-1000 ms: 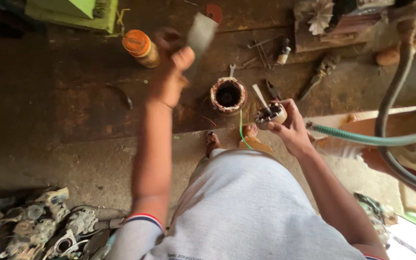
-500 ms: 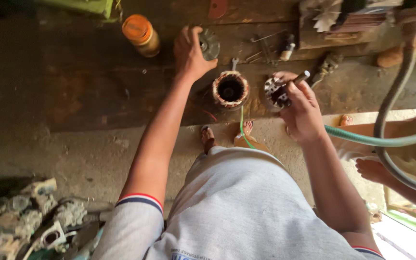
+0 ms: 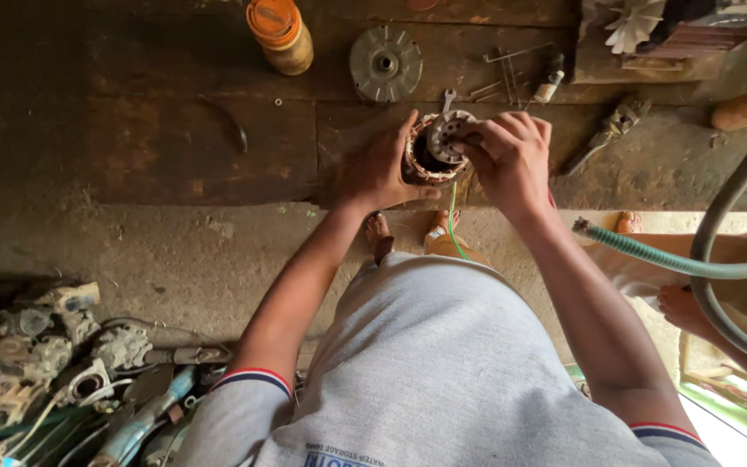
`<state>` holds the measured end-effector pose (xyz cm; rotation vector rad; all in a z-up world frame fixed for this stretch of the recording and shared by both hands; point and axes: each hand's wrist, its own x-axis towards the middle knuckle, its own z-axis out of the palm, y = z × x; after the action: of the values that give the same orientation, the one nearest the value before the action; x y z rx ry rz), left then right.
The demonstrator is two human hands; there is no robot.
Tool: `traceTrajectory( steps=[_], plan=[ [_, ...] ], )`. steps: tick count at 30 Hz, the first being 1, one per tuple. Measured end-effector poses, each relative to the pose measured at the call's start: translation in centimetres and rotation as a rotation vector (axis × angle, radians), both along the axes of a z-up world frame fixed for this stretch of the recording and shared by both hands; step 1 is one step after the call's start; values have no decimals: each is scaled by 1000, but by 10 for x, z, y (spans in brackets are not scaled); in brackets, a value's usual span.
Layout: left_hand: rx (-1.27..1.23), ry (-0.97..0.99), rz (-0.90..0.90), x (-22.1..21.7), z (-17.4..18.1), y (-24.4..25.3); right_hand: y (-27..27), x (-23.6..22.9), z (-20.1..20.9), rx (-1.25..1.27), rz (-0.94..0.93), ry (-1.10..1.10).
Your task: The person assembles a motor component by hand, inserting a rotor into a stator, applying adhesive from a small container, and fitting a metal cover. They use pliers to adjust wires and repeatedly check the fit of the parts on a cluttered wooden workbench.
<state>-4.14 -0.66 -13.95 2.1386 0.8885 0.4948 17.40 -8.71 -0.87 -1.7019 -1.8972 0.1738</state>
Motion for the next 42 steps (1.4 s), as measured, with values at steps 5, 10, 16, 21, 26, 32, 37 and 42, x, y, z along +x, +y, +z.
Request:
traceTrajectory(
  steps=[5,10,16,21,26,32,37,42],
  plan=[
    [40,-208,13,10,-12,-3,-4,-6,-24,-24,3,3],
    [139,-272,3,8,-25,-6,-7,-9,-34,-61,-27,-9],
    [174,-286,-16,7,-20,-9,-8,-16,-32,-34,36,-67],
    [85,-266,0,7,-17,-11,-7,-13,-26,-101,61,-28],
    [81,-322,8,7,-15,-8,-2,-11,-34,-146,107,115],
    [104,-277,26,1,-11,-9,0,-15,-38,-141,52,155],
    [340,-412,523,-21,9,12,-19,-10,-11,-132,15,160],
    [592,-130,835,-59,44,90,-26,-8,4,-119,-51,191]
  ],
)
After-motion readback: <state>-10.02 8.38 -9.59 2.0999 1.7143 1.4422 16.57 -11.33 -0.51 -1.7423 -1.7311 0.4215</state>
